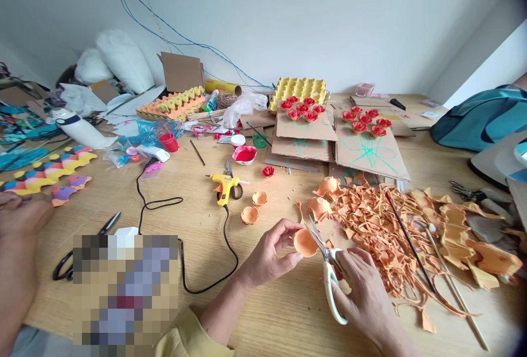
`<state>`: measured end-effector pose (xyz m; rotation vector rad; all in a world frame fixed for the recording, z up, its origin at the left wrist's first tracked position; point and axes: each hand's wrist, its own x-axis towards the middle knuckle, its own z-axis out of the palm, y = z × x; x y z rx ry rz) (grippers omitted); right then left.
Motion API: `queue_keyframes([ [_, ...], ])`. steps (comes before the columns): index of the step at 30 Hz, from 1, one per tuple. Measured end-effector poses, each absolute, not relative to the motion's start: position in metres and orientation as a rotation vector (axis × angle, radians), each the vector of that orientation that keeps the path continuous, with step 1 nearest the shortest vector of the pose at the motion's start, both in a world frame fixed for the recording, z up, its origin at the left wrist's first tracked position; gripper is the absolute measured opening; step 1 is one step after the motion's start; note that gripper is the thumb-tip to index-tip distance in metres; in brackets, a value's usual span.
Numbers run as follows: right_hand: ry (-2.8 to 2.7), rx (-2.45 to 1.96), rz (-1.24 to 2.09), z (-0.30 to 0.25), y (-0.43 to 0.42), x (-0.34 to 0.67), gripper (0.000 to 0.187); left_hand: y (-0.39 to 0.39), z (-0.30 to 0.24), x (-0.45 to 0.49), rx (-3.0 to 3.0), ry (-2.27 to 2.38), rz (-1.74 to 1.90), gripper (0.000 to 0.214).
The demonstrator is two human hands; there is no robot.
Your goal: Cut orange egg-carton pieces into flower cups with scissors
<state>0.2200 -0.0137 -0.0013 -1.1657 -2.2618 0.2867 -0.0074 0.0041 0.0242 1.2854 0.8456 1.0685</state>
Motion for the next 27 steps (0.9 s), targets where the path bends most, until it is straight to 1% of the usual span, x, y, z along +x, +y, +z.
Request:
queue_keyframes([
  [7,-2.268,-1.132,0.302,-0.001,-0.016,0.219,0.029,0.005,0.028,-0.010,1.091,0.760,1.089,0.036],
  [14,-2.299,-1.203,0.320,-0.004,-0.015,0.218,0.023,0.006,0.023,-0.008,1.123,0.726,1.067,0.038],
  [21,-2.288,-1.161,0.324,-0.002,-0.017,0.219,0.028,0.008,0.021,-0.009,1.097,0.729,1.070,0.038],
  [27,-2.257,-1.166,0.303,-0.006,-0.019,0.220,0.029,0.010,0.017,-0.011,1.049,0.643,1.126,0.029],
])
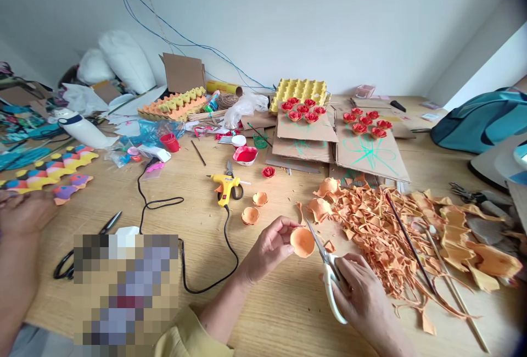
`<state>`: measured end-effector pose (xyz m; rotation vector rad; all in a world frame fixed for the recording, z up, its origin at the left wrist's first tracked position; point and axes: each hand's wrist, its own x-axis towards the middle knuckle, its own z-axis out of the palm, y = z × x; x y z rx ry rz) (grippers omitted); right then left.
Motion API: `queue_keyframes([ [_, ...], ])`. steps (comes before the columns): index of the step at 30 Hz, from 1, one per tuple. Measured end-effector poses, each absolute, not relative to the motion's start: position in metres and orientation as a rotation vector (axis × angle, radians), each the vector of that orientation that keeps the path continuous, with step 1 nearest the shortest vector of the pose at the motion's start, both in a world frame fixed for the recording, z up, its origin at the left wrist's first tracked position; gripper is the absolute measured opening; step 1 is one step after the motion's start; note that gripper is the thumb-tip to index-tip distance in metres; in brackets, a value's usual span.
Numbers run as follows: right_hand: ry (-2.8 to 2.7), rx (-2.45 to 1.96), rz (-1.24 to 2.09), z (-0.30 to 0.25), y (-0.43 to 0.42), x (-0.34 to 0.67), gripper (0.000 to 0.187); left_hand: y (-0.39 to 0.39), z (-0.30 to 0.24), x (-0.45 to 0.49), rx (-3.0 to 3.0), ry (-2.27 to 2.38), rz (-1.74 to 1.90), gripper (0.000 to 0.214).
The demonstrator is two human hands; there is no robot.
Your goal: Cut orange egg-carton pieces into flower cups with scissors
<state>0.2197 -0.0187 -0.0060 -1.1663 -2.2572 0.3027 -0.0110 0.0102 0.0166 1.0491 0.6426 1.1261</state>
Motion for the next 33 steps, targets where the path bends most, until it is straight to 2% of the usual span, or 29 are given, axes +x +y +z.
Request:
queue_keyframes([
  [7,-2.154,-1.205,0.280,-0.007,-0.014,0.217,0.027,0.012,0.011,-0.010,0.915,0.599,1.085,0.034],
  [14,-2.133,-1.255,0.290,-0.010,-0.014,0.219,0.027,0.012,0.016,-0.005,0.922,0.734,1.072,0.062],
  [24,-2.158,-1.250,0.348,-0.008,-0.016,0.218,0.028,0.012,0.022,-0.005,0.949,0.708,1.075,0.039],
  [33,-2.125,-1.235,0.356,-0.005,-0.016,0.218,0.028,0.012,0.011,-0.007,0.677,0.501,1.013,0.054],
])
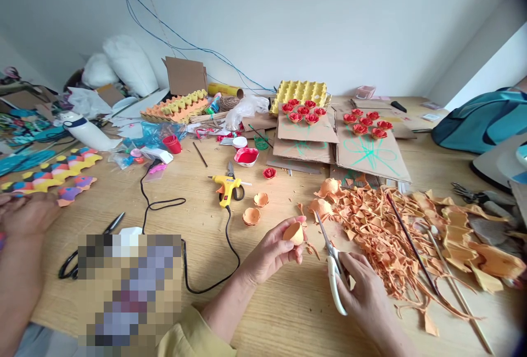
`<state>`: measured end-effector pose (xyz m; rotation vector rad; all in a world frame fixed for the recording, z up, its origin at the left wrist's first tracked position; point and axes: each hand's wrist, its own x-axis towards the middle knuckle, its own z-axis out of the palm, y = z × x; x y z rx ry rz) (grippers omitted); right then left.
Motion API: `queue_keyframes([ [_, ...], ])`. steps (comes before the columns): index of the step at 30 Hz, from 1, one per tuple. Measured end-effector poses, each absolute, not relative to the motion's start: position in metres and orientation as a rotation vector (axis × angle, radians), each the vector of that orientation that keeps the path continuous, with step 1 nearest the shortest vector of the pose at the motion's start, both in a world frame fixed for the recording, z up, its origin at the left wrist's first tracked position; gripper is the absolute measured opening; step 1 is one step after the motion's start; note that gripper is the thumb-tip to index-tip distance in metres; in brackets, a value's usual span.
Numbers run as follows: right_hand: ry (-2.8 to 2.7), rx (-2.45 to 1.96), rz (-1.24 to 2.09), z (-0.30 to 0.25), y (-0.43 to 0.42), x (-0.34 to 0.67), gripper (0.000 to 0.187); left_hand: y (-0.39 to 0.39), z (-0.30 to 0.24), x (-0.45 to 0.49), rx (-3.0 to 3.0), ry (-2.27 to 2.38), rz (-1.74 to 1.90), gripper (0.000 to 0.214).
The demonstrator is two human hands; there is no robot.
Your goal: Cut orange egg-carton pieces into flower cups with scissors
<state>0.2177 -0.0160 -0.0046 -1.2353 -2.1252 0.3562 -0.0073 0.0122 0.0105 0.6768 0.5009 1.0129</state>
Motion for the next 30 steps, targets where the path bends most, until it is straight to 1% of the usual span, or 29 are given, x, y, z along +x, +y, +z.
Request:
queue_keyframes([
  [10,-2.110,-1.234,0.349,-0.0069,-0.0126,0.2173,0.028,0.0116,0.0151,-0.0059,0.479,0.405,0.990,0.048],
  [15,-2.136,-1.218,0.326,-0.0072,-0.0127,0.2168,0.026,0.0136,0.0139,-0.0062,0.383,0.363,0.985,0.049],
  [22,-2.136,-1.185,0.237,-0.0012,-0.0128,0.2136,0.028,0.0105,0.0143,-0.0021,0.402,0.387,1.010,0.039],
  [25,-2.134,-1.192,0.248,-0.0013,-0.0135,0.2139,0.025,0.0086,0.0130,0.0007,0.547,0.471,1.069,0.042],
  [30,-2.144,-1.184,0.298,-0.0019,-0.0148,0.2148,0.021,0.0074,0.0175,0.0029,0.847,0.756,1.157,0.056],
])
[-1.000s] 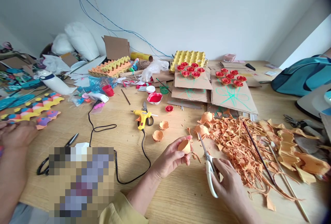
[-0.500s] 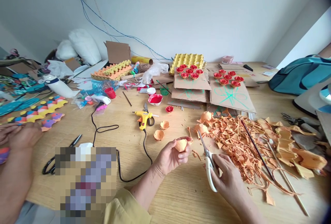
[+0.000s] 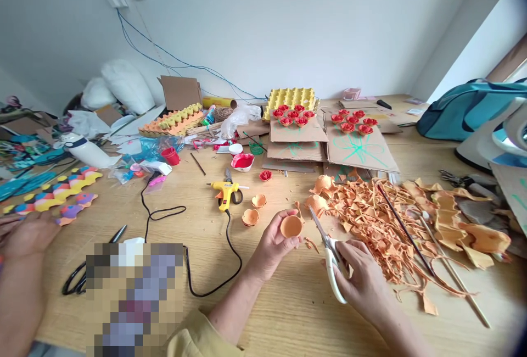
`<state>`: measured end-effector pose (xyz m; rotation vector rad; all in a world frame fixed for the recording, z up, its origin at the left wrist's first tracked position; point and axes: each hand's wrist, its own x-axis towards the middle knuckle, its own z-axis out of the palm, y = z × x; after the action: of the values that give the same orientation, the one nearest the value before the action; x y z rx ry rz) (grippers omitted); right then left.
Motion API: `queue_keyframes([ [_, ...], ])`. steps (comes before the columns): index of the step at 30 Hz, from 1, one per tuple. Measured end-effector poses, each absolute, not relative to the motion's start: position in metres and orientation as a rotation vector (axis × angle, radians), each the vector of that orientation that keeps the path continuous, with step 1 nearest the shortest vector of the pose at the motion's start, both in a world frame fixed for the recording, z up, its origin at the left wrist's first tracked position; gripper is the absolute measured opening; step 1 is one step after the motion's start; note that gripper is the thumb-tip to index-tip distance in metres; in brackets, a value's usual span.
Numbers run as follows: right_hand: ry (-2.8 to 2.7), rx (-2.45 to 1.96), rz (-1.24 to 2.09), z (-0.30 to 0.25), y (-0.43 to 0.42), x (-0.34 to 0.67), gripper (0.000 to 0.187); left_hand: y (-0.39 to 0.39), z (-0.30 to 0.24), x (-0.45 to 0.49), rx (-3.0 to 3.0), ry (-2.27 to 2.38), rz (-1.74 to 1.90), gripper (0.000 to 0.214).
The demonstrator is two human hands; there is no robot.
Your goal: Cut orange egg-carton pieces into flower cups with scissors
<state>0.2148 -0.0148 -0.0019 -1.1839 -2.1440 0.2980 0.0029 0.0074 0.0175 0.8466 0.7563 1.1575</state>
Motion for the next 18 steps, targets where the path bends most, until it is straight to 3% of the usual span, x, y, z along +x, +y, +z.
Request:
queue_keyframes([
  [8,-2.182,-1.198,0.317,-0.004,-0.011,0.215,0.017,0.002,0.022,0.006,1.028,0.882,1.225,0.047],
  [18,-2.194,-1.197,0.201,-0.018,-0.003,0.231,0.011,-0.001,0.021,0.015,1.211,0.976,1.229,0.051],
])
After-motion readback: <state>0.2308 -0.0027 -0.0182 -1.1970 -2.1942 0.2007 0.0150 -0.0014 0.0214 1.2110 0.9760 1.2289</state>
